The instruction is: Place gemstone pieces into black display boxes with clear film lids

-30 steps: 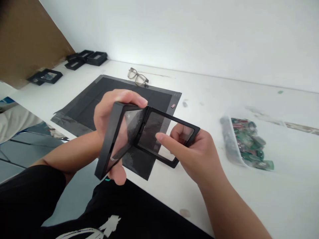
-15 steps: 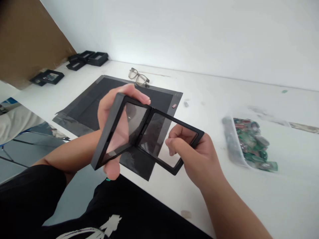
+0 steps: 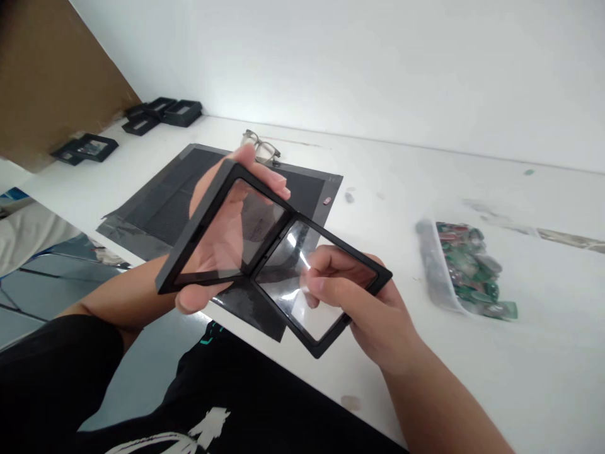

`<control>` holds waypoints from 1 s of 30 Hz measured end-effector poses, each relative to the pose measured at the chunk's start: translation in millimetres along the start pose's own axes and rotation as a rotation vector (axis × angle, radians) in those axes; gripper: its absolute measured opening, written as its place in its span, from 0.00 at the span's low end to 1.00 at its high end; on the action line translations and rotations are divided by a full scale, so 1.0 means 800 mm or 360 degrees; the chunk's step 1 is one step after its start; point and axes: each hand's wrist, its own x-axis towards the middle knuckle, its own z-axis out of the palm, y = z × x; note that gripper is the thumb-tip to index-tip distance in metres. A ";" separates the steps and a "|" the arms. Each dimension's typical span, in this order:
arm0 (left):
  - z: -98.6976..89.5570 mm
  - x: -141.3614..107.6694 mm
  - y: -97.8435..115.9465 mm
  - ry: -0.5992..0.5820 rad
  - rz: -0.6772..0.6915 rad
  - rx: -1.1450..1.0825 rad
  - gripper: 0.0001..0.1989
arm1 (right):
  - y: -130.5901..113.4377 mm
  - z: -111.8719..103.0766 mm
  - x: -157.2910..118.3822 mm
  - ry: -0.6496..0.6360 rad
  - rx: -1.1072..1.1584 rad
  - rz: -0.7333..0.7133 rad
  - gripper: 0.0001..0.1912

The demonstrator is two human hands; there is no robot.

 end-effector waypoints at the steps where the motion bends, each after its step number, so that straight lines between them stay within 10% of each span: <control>1: 0.004 0.002 0.006 -0.0021 0.0198 -0.0043 0.37 | 0.001 0.000 0.000 -0.0003 0.0023 -0.0028 0.10; 9: 0.020 -0.004 0.005 0.0021 -0.0087 -0.0268 0.35 | 0.002 0.003 -0.002 0.0075 0.0131 -0.0215 0.06; 16: 0.016 -0.002 0.024 -0.0264 -0.0810 -0.0115 0.15 | -0.004 0.002 -0.006 0.0114 0.0157 -0.0221 0.07; 30: 0.020 0.006 0.024 -0.0449 -0.1313 -0.1068 0.27 | -0.021 0.009 -0.003 0.0013 0.0110 -0.0184 0.11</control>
